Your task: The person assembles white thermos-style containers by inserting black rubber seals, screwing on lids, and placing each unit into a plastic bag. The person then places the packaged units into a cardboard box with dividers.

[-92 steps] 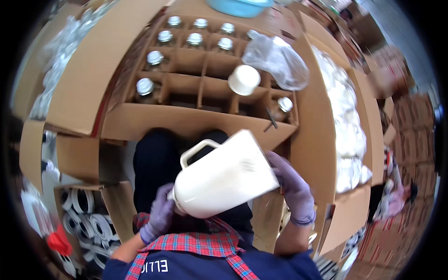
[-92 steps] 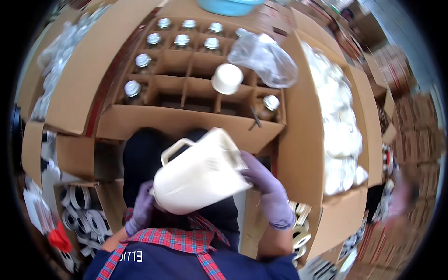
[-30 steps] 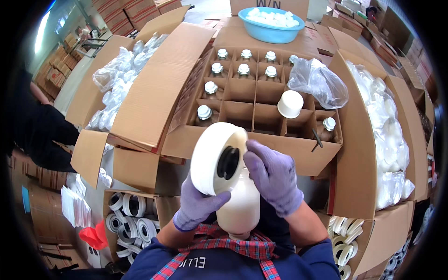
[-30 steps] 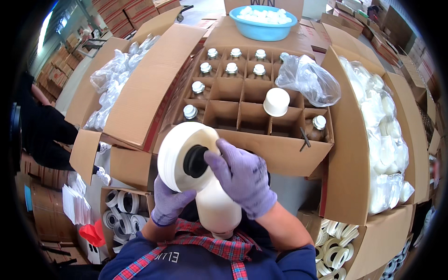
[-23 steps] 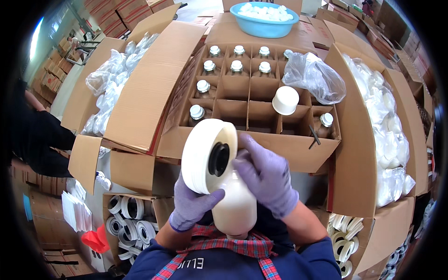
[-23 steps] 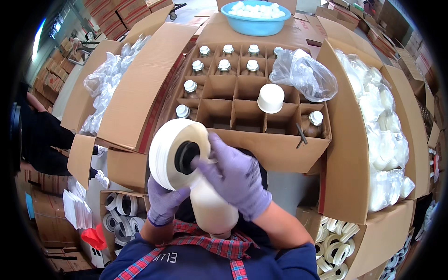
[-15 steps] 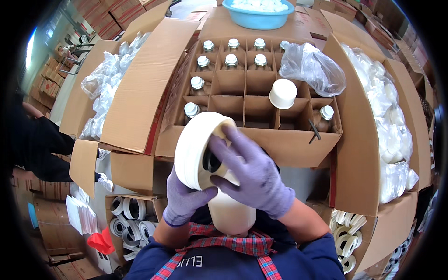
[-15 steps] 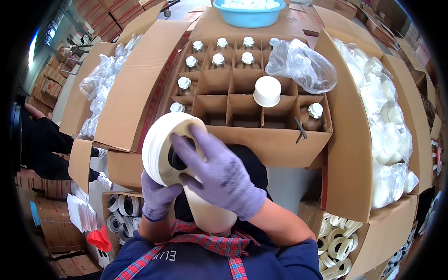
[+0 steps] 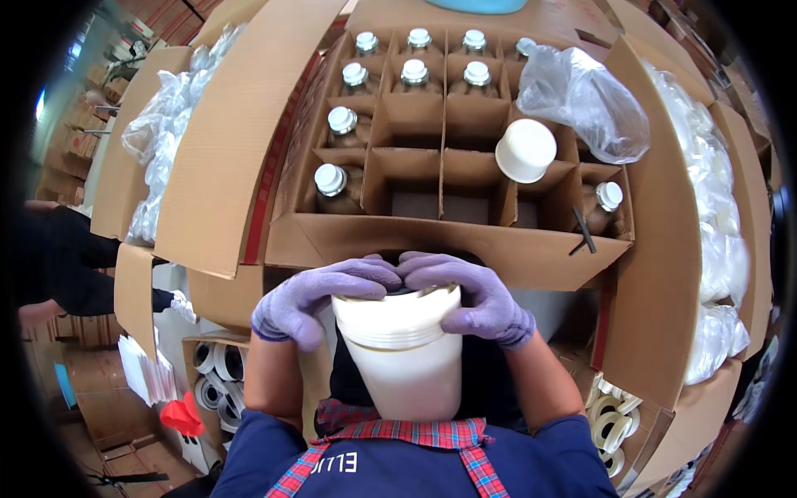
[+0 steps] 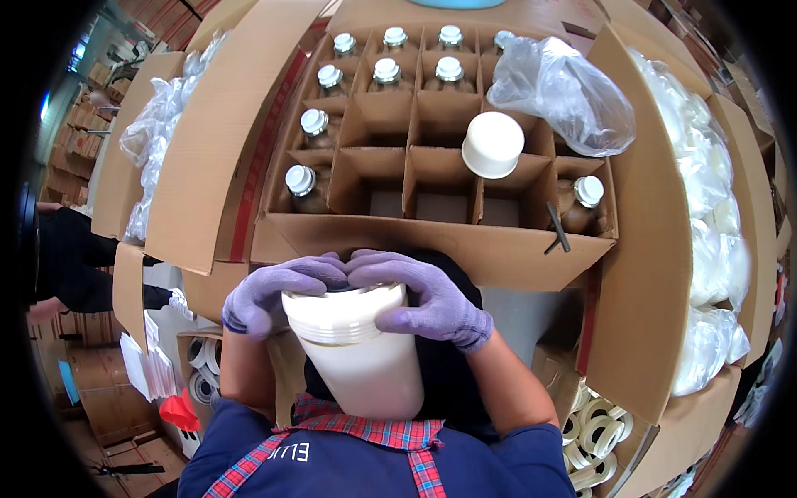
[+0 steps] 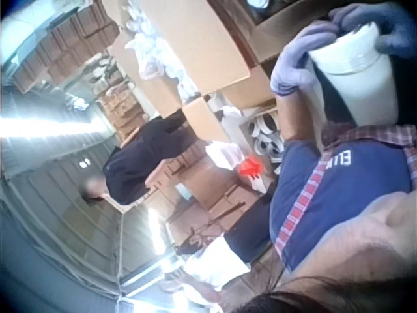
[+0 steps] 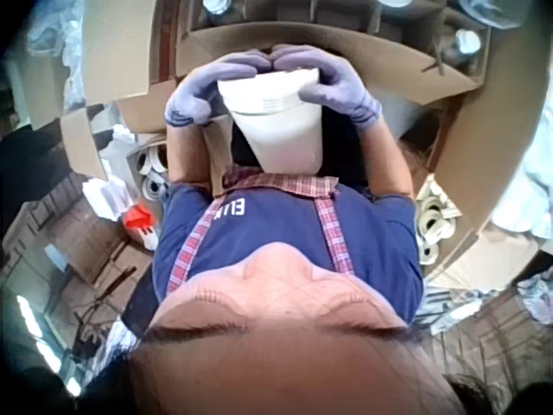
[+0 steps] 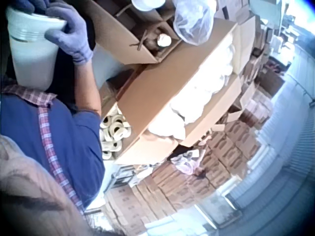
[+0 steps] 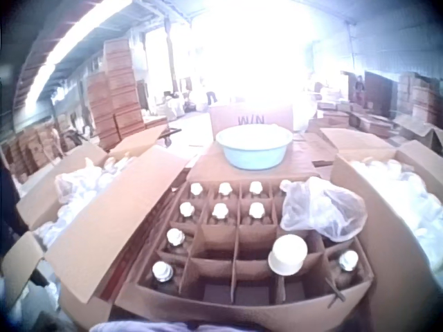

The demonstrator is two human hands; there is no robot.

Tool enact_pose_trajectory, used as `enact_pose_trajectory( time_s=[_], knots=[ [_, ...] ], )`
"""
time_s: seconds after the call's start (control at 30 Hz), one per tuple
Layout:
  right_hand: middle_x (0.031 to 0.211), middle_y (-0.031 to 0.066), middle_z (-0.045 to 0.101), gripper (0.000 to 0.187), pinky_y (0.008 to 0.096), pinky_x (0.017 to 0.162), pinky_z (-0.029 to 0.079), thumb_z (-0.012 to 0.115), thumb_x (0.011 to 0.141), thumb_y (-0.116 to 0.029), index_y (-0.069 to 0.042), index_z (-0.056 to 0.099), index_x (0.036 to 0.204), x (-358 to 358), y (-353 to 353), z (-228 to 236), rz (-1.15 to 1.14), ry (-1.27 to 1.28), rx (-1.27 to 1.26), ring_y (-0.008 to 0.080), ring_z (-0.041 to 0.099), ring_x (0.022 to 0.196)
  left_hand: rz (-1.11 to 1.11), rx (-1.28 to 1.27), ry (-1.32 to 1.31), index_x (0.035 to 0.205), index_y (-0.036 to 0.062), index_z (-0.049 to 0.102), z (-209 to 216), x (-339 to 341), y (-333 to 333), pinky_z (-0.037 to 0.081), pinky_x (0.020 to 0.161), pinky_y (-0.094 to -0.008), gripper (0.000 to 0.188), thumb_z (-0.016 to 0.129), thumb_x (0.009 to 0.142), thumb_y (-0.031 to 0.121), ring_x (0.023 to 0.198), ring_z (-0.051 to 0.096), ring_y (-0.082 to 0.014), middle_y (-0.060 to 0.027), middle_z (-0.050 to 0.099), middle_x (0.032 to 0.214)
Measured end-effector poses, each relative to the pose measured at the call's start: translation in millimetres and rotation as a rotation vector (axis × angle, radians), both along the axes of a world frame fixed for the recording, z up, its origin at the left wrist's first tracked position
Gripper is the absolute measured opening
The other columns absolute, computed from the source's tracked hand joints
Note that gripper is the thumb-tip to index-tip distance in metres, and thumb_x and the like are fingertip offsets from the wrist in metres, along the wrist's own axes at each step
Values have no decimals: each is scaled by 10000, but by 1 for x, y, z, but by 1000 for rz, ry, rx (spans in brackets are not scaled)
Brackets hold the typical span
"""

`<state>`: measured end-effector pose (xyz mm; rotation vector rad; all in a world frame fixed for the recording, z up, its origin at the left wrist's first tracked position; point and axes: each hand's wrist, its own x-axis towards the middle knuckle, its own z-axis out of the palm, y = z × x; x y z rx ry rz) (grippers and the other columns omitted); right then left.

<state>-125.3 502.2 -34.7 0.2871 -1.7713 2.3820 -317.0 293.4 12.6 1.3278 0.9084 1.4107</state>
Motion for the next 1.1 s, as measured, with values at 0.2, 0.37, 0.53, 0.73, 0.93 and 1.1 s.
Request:
enact_pose_trajectory(
  time_s=[0.2,0.37,0.53,0.73,0.93,1.1],
  knots=[
    [1160,126,718,478,511,1209,250,853,669,-215,-48,762,1108,-18,19,-3,42,222,34,295,619,1194,230,127,250,1179,2,728,-4,13,1,264,1156,-594,557,805,807,409,1266,558,-441,-221,691,1206],
    [1151,154,715,551,546,1194,257,860,689,-402,-35,763,1090,-11,17,1,43,219,103,345,601,1168,250,161,244,1172,-2,733,-9,20,-4,213,1174,-600,521,748,861,416,1315,520,-443,-226,676,1243],
    [1291,213,578,829,527,974,440,664,810,-678,-17,578,1302,25,-27,99,-142,414,634,361,596,1132,802,-354,533,1373,-67,556,-56,28,-22,259,1200,-448,550,451,1039,358,1432,413,-365,-247,525,1453],
    [1271,238,584,649,436,958,465,692,876,-457,17,553,1296,23,-74,38,-653,56,417,345,583,1157,697,-256,188,1289,-44,632,-18,61,-7,337,1165,-401,430,427,1040,241,1388,473,-348,-251,554,1418],
    [1392,270,502,732,500,1132,350,677,856,-400,37,461,1402,23,-24,69,-346,120,833,463,460,1314,867,-122,-56,1300,-120,591,-53,72,-7,368,1156,-419,574,358,1062,347,1362,495,-337,-244,558,1413],
    [1454,257,459,665,502,1185,290,626,910,-341,54,452,1415,42,-39,60,-434,264,831,425,403,1401,1024,-90,764,1322,-72,584,-35,73,-6,510,1001,-370,454,421,1063,263,1184,634,-246,-228,626,1327]
  ],
)
